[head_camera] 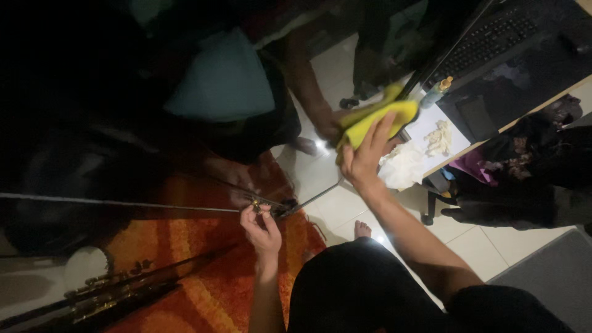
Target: The person wipes a mirrored wardrobe door with a yellow cloth, moving in broad strokes across the surface. They then switch to a white tissue to wipe the same area.
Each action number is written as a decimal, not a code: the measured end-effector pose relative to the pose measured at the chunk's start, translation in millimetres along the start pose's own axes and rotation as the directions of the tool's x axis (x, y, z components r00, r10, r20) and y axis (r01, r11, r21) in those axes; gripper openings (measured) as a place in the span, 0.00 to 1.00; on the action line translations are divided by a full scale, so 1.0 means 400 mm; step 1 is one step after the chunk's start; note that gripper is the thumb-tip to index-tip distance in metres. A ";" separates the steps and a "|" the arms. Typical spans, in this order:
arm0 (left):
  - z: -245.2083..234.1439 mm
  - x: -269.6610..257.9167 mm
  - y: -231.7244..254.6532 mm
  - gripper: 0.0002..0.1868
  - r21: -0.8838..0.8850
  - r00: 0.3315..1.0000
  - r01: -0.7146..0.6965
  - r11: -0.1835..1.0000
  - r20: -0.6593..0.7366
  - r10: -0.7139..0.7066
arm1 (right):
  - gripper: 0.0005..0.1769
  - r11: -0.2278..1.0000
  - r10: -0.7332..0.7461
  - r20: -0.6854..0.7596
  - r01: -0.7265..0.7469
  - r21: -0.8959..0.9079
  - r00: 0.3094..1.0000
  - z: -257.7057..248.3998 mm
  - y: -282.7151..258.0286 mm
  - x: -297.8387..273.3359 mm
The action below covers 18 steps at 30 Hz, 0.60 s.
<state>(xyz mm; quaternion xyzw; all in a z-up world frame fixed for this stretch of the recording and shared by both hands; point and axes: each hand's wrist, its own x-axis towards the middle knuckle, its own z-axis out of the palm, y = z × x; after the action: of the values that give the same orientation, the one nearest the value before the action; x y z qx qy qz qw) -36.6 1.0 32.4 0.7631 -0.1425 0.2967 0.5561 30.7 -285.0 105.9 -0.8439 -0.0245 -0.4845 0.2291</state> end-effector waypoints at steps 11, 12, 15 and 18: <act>-0.003 0.005 0.010 0.20 -0.013 1.000 -0.020 1.000 0.002 0.020 | 0.46 0.992 -0.097 -0.272 0.116 0.057 0.958 -0.108 -0.081 0.468; -0.005 0.005 0.015 0.20 -0.002 1.000 -0.006 1.000 0.005 0.006 | 0.46 0.994 -0.092 -0.260 0.103 0.029 0.961 -0.114 -0.088 0.479; -0.003 0.004 0.024 0.20 -0.001 1.000 0.018 1.000 0.001 -0.018 | 0.46 0.996 -0.090 -0.263 0.087 -0.024 0.960 -0.121 -0.123 0.494; -0.002 0.003 0.018 0.20 0.010 1.000 0.004 1.000 0.003 -0.004 | 0.46 0.990 -0.113 -0.311 0.132 0.039 0.944 -0.095 -0.184 0.489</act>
<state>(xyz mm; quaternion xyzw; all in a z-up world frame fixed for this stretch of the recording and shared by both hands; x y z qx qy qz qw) -39.7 -0.5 38.9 0.7666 -0.1405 0.2952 0.5526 84.3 -270.3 311.0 -0.7476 -0.0554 -0.6225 0.2246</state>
